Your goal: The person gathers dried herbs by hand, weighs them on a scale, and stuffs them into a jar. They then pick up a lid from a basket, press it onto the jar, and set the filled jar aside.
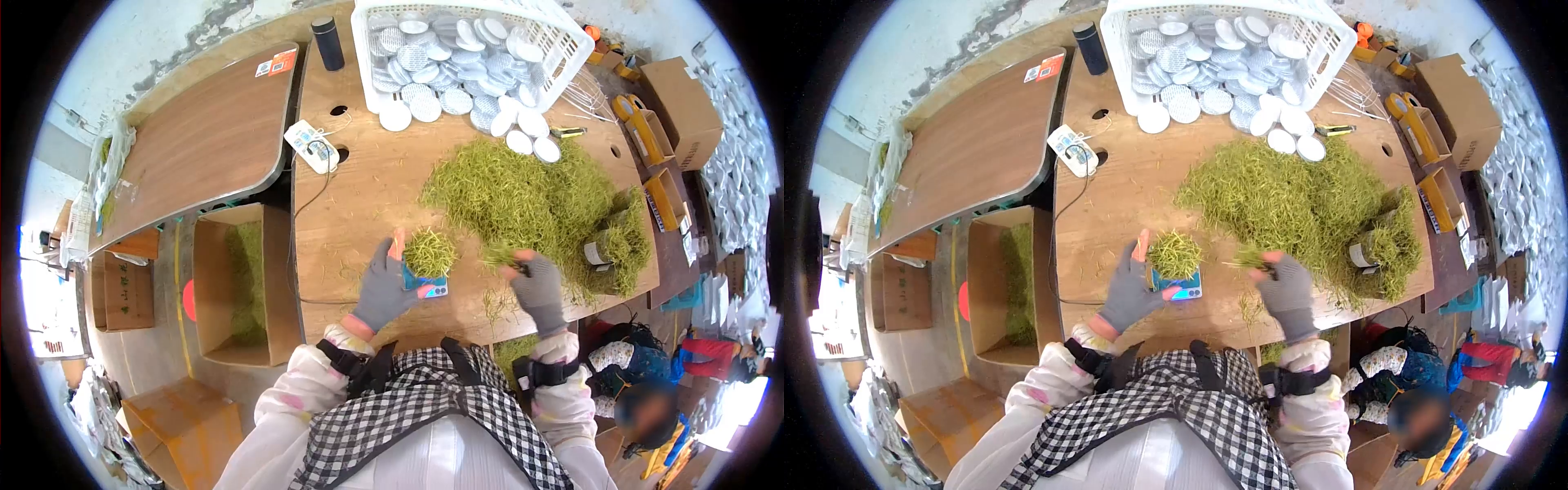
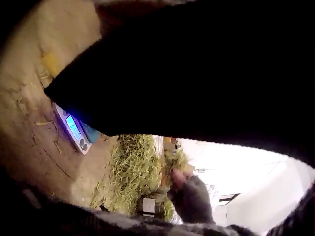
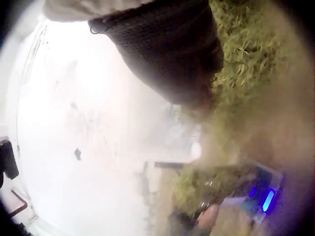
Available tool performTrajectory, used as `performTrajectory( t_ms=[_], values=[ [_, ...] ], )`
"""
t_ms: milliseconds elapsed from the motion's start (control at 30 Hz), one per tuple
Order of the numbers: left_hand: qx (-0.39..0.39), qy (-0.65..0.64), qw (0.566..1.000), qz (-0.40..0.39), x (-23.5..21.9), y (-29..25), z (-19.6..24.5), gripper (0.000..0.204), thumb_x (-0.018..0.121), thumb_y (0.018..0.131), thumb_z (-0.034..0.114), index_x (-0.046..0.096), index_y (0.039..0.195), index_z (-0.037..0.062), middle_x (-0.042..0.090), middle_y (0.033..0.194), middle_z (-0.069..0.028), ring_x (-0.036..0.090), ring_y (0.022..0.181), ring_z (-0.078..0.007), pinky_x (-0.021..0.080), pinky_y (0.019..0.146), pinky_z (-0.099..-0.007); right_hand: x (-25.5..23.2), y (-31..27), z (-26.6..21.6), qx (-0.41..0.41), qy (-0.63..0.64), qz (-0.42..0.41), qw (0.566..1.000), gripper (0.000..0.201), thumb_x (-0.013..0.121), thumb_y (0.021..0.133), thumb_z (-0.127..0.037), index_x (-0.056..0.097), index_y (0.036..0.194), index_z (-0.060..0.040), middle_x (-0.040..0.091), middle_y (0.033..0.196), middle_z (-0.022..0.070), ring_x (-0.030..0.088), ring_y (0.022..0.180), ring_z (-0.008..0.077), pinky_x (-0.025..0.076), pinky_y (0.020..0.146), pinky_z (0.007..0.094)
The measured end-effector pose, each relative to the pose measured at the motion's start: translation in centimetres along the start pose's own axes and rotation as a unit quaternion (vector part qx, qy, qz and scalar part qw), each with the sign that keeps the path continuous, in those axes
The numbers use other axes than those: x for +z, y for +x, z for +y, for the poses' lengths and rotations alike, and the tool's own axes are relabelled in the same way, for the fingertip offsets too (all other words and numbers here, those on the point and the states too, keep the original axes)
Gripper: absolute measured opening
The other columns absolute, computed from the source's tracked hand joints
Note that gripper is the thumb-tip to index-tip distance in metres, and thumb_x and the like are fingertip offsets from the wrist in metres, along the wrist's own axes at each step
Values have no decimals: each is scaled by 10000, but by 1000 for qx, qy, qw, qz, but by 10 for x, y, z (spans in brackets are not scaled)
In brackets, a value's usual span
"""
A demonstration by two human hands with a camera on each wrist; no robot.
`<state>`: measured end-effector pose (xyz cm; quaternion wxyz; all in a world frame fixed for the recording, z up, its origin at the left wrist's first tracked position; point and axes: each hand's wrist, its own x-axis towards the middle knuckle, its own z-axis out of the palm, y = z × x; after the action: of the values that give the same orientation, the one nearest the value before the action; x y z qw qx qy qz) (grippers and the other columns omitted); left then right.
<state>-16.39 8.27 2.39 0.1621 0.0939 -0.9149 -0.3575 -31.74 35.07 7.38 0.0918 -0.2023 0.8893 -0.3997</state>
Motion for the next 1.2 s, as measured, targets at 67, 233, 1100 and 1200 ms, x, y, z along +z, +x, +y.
performTrajectory(
  t_ms=[67, 233, 1100, 1200],
  values=[
    [70, 15, 997, 36, 3, 7, 3, 1185, 864, 769, 441, 152, 1629, 45, 480, 1389, -288, 550, 1214, -475, 490, 996, -503, 20, 7, -33, -44, 13, -4, 999, 350, 835, 806, -271, 731, 1065, -60, 715, 939, 139, 701, 830, 297, 553, 732, 371],
    [39, -26, 999, 27, 10, 6, 3, 1099, 849, 794, 378, 197, 1621, 63, 479, 1388, -302, 563, 1193, -482, 527, 948, -489, 60, 17, -81, -147, -89, -23, 985, 259, 800, 800, -272, 744, 974, -88, 683, 994, 141, 688, 877, 348, 553, 744, 429],
    [145, 97, 984, -24, -3, 22, 17, 748, 802, 824, 291, 502, 1482, 100, 478, 1322, -295, 545, 1150, -491, 522, 916, -507, 83, 25, -75, -103, -260, -78, 957, 193, 704, 795, -258, 798, 862, -104, 577, 1373, 148, 528, 1256, 391, 449, 1030, 502],
    [142, 141, 979, -31, -8, 20, 20, 689, 771, 844, 302, 522, 1455, 103, 470, 1276, -276, 526, 1119, -470, 530, 909, -499, 77, 20, -78, -105, -257, -109, 954, 207, 707, 805, -265, 798, 895, -102, 572, 1375, 160, 520, 1258, 403, 447, 1056, 493]
  ],
)
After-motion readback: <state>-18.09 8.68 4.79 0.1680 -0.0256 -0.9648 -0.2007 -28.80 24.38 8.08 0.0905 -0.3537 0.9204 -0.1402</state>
